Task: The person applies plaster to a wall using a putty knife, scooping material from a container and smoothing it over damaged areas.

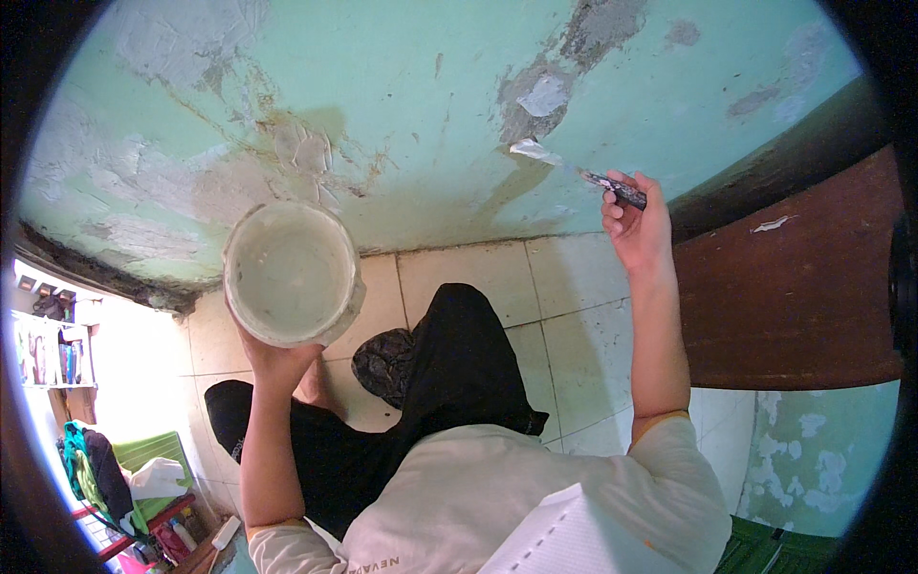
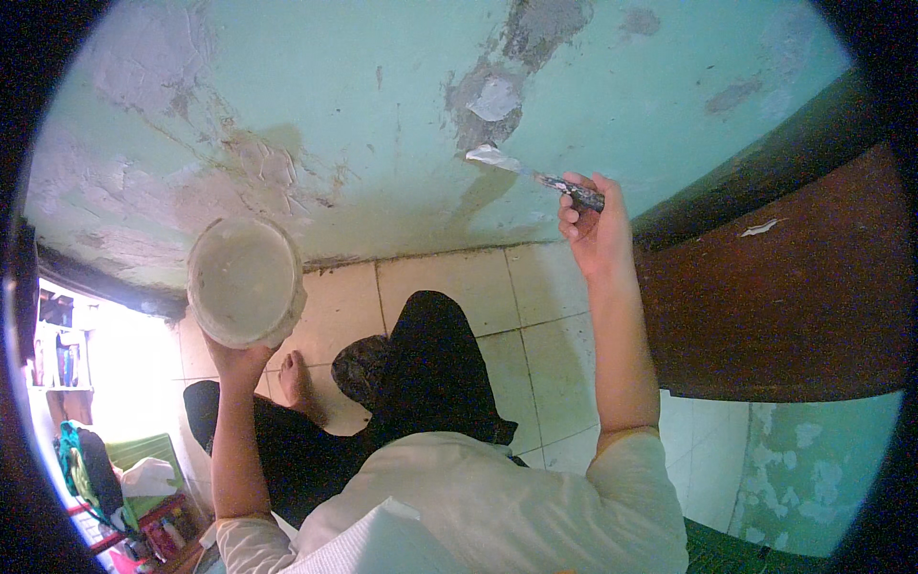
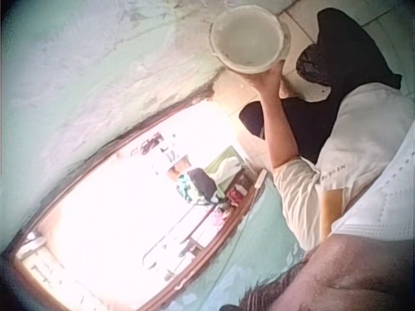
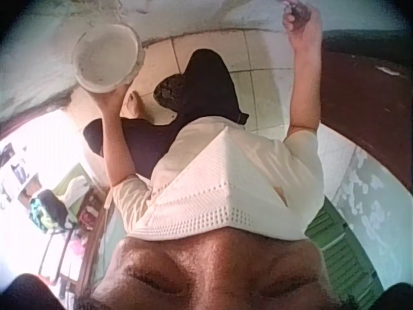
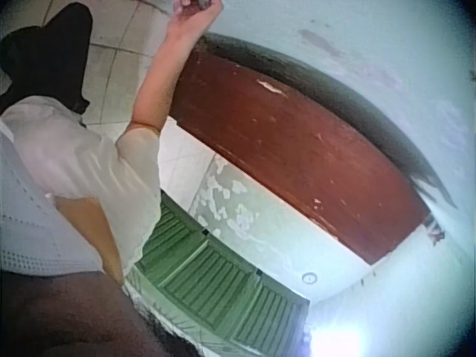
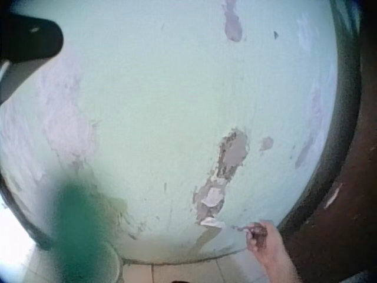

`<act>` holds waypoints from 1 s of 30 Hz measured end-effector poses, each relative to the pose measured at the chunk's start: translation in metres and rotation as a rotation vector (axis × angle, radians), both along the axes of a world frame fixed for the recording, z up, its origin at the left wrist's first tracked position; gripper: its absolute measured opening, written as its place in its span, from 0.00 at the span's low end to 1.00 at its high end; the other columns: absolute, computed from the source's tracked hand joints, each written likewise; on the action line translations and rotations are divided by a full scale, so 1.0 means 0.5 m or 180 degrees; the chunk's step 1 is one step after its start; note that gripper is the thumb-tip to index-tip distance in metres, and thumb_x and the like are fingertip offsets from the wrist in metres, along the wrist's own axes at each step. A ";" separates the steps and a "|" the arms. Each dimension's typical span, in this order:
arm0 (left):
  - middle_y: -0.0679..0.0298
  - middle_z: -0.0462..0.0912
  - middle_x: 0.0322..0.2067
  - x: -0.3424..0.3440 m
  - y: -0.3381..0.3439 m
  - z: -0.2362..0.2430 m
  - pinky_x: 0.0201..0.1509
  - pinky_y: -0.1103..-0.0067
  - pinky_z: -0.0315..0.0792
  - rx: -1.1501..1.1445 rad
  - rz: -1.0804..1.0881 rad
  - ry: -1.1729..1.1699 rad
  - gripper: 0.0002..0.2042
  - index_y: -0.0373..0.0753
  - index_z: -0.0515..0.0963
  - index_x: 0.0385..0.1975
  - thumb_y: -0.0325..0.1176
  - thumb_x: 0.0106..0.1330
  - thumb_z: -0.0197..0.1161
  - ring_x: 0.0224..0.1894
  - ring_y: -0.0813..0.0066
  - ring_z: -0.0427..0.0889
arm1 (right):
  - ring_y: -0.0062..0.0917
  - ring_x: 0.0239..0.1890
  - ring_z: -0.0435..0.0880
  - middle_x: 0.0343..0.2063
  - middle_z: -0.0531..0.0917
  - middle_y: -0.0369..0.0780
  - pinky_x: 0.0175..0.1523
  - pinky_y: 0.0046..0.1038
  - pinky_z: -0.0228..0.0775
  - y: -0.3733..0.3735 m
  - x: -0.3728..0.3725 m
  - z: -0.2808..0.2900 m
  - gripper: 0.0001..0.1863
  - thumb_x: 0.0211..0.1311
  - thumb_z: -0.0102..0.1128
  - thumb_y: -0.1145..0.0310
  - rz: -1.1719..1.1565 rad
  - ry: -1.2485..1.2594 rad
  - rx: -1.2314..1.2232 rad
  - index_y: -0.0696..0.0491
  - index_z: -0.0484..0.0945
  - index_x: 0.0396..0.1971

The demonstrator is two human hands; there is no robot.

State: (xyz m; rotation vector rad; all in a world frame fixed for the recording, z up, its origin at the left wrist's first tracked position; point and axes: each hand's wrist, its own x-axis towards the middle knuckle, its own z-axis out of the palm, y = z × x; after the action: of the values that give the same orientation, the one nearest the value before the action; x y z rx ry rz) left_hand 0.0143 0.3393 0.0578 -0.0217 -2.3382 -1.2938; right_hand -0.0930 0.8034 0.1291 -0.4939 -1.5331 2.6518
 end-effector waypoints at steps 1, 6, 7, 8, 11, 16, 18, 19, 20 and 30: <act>0.53 0.61 0.64 0.001 0.001 0.003 0.69 0.66 0.61 -0.0091 0.0048 -0.0014 0.59 0.37 0.48 0.70 0.38 0.36 0.81 0.66 0.60 0.64 | 0.21 0.20 0.72 0.23 0.79 0.40 0.21 0.22 0.61 0.001 -0.003 0.003 0.21 0.69 0.48 0.54 0.0011 -0.0008 -0.0017 0.59 0.77 0.44; 0.53 0.61 0.63 0.004 -0.004 0.007 0.68 0.65 0.61 0.0088 -0.0026 -0.0118 0.58 0.37 0.48 0.70 0.38 0.36 0.81 0.65 0.60 0.65 | 0.21 0.20 0.73 0.22 0.79 0.39 0.21 0.23 0.62 -0.003 -0.013 0.030 0.22 0.68 0.50 0.51 0.0044 0.0006 -0.0008 0.58 0.76 0.42; 0.53 0.62 0.63 0.004 -0.005 0.007 0.68 0.65 0.61 0.0151 -0.0047 -0.0177 0.58 0.37 0.48 0.70 0.38 0.36 0.81 0.65 0.60 0.65 | 0.21 0.20 0.73 0.22 0.79 0.39 0.21 0.23 0.63 -0.008 -0.016 0.037 0.23 0.68 0.51 0.50 0.0030 -0.0004 0.0031 0.58 0.76 0.41; 0.53 0.62 0.63 0.004 -0.006 0.007 0.68 0.65 0.61 0.0147 -0.0048 -0.0161 0.58 0.37 0.48 0.70 0.38 0.36 0.81 0.65 0.60 0.65 | 0.21 0.20 0.73 0.22 0.79 0.39 0.21 0.23 0.63 -0.014 -0.020 0.043 0.23 0.68 0.51 0.49 0.0015 -0.0015 0.0070 0.58 0.76 0.40; 0.53 0.62 0.63 0.005 -0.008 0.010 0.68 0.65 0.61 0.0112 -0.0045 -0.0151 0.58 0.36 0.48 0.70 0.37 0.36 0.81 0.65 0.60 0.65 | 0.20 0.19 0.73 0.22 0.79 0.38 0.21 0.22 0.63 -0.023 -0.037 0.055 0.23 0.67 0.54 0.48 -0.0017 0.0098 0.0324 0.56 0.76 0.37; 0.53 0.62 0.63 0.001 -0.008 0.009 0.68 0.66 0.61 0.0005 -0.0091 -0.0124 0.58 0.36 0.49 0.69 0.38 0.35 0.81 0.65 0.60 0.65 | 0.19 0.17 0.76 0.22 0.83 0.38 0.20 0.21 0.65 -0.040 -0.082 0.065 0.17 0.65 0.62 0.54 -0.0504 0.0495 0.1566 0.54 0.76 0.34; 0.53 0.62 0.63 -0.001 -0.005 0.011 0.69 0.65 0.61 0.0007 -0.0069 -0.0193 0.59 0.36 0.48 0.69 0.38 0.35 0.81 0.65 0.60 0.65 | 0.19 0.17 0.78 0.22 0.84 0.39 0.19 0.21 0.66 -0.051 -0.095 0.073 0.15 0.63 0.65 0.57 -0.0661 0.0600 0.1883 0.54 0.76 0.33; 0.53 0.62 0.63 -0.002 -0.004 0.012 0.69 0.65 0.60 0.0007 -0.0057 -0.0228 0.59 0.36 0.48 0.69 0.39 0.35 0.81 0.65 0.60 0.65 | 0.19 0.17 0.78 0.22 0.84 0.39 0.19 0.21 0.66 -0.054 -0.100 0.074 0.15 0.63 0.65 0.57 -0.0655 0.0678 0.1912 0.54 0.76 0.33; 0.53 0.64 0.62 -0.003 -0.004 0.012 0.68 0.66 0.62 0.0110 -0.0054 -0.0128 0.57 0.36 0.52 0.67 0.39 0.35 0.82 0.64 0.60 0.67 | 0.19 0.17 0.79 0.22 0.84 0.39 0.19 0.21 0.67 -0.055 -0.105 0.075 0.15 0.63 0.65 0.57 -0.0650 0.0756 0.1942 0.54 0.76 0.32; 0.54 0.61 0.64 0.009 -0.021 -0.009 0.68 0.65 0.61 0.0204 -0.0096 -0.0322 0.60 0.36 0.48 0.70 0.44 0.36 0.83 0.66 0.60 0.65 | 0.19 0.14 0.76 0.17 0.81 0.37 0.18 0.21 0.65 -0.034 -0.093 0.118 0.17 0.61 0.67 0.54 -0.0767 0.0734 0.2136 0.53 0.76 0.30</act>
State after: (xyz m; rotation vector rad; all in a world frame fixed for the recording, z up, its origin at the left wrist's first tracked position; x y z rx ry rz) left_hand 0.0190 0.3289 0.0533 0.0298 -2.3875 -1.4144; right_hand -0.1392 0.7862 0.1883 -0.2858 -1.9817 1.7886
